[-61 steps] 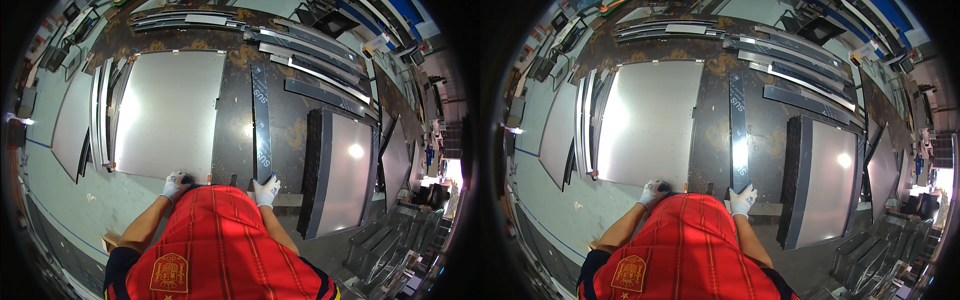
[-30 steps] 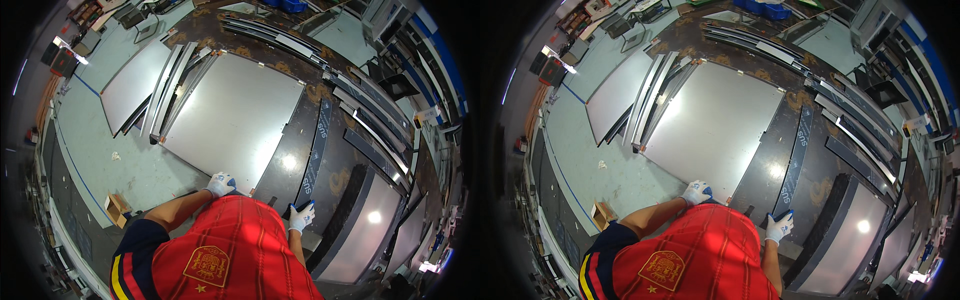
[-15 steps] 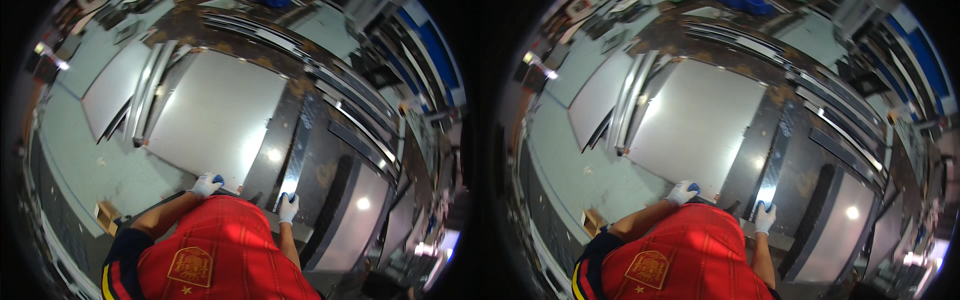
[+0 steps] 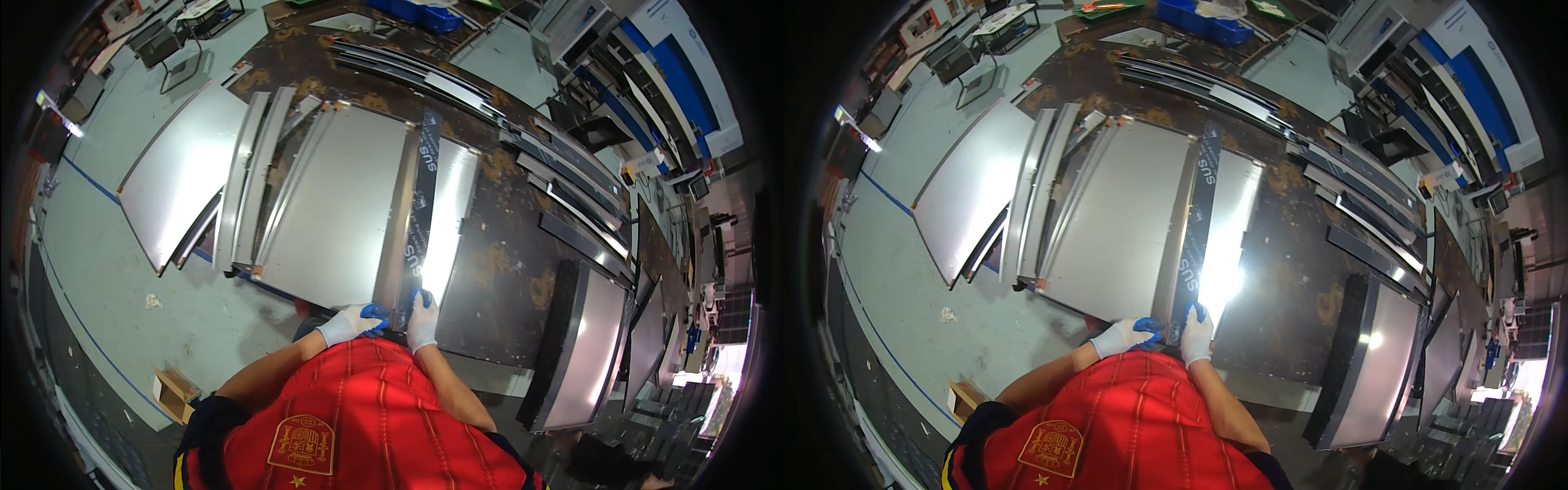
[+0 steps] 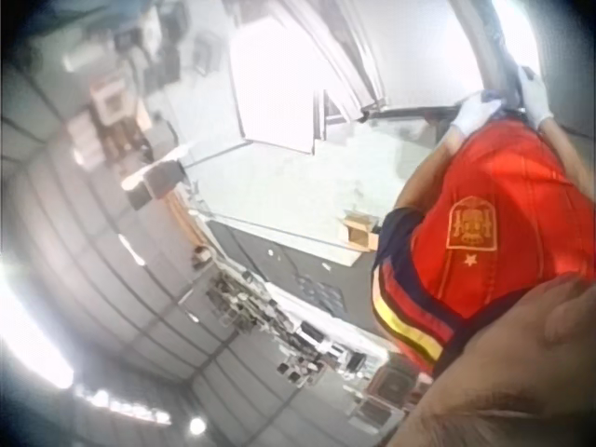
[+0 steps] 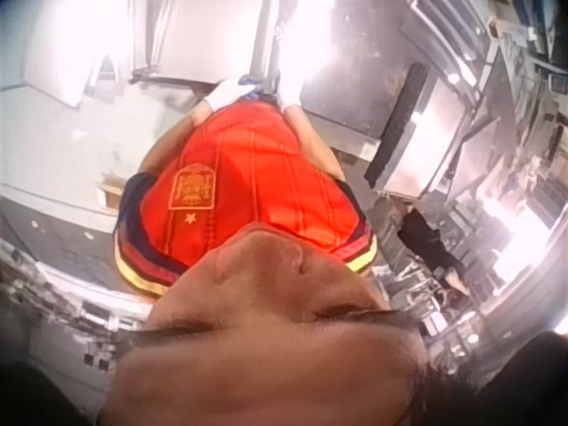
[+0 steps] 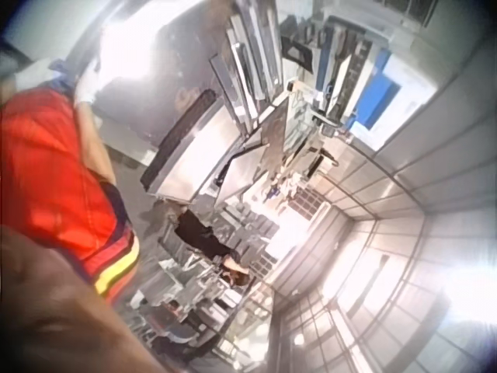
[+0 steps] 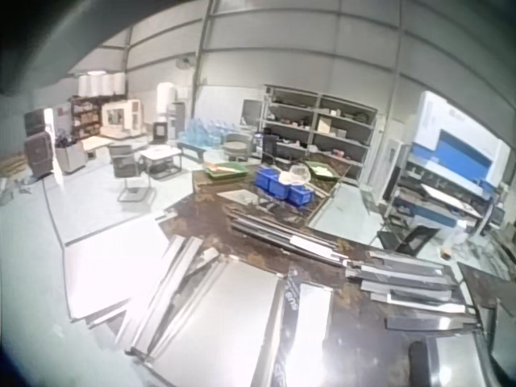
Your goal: The person arranges and stacks multiple stainless steel sheets on a workbench. They handle the sheets one by one, aligning them and placing them into a growing pile. The person wears gloves and works in a workshop environment with other workers visible in the background.
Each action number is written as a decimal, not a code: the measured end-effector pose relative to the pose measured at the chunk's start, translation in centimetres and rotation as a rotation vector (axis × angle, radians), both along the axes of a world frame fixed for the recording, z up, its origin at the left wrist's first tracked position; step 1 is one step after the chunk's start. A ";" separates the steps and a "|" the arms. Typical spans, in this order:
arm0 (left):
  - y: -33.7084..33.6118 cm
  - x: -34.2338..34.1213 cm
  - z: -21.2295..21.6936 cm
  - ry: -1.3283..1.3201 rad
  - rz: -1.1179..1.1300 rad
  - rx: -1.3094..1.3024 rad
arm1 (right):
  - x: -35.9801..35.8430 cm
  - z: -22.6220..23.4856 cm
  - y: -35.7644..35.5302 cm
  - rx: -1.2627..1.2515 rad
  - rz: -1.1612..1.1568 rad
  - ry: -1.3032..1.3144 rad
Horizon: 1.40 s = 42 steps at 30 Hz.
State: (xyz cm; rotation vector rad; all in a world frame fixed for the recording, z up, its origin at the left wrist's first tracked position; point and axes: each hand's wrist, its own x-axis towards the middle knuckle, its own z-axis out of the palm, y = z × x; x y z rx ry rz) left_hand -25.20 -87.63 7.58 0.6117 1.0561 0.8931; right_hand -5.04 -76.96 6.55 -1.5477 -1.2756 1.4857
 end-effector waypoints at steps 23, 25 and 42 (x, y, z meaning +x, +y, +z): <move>-14.3 -22.3 -6.4 -0.001 0.649 -0.292 | -28.4 -6.7 -8.5 -0.488 0.312 -0.023; -14.0 -23.1 -5.4 0.027 0.645 -0.277 | -28.3 -6.3 -8.4 -0.382 0.451 -0.100; -13.6 -24.4 -5.9 -0.060 0.625 -0.267 | -29.3 -6.6 -7.3 -0.503 0.356 0.043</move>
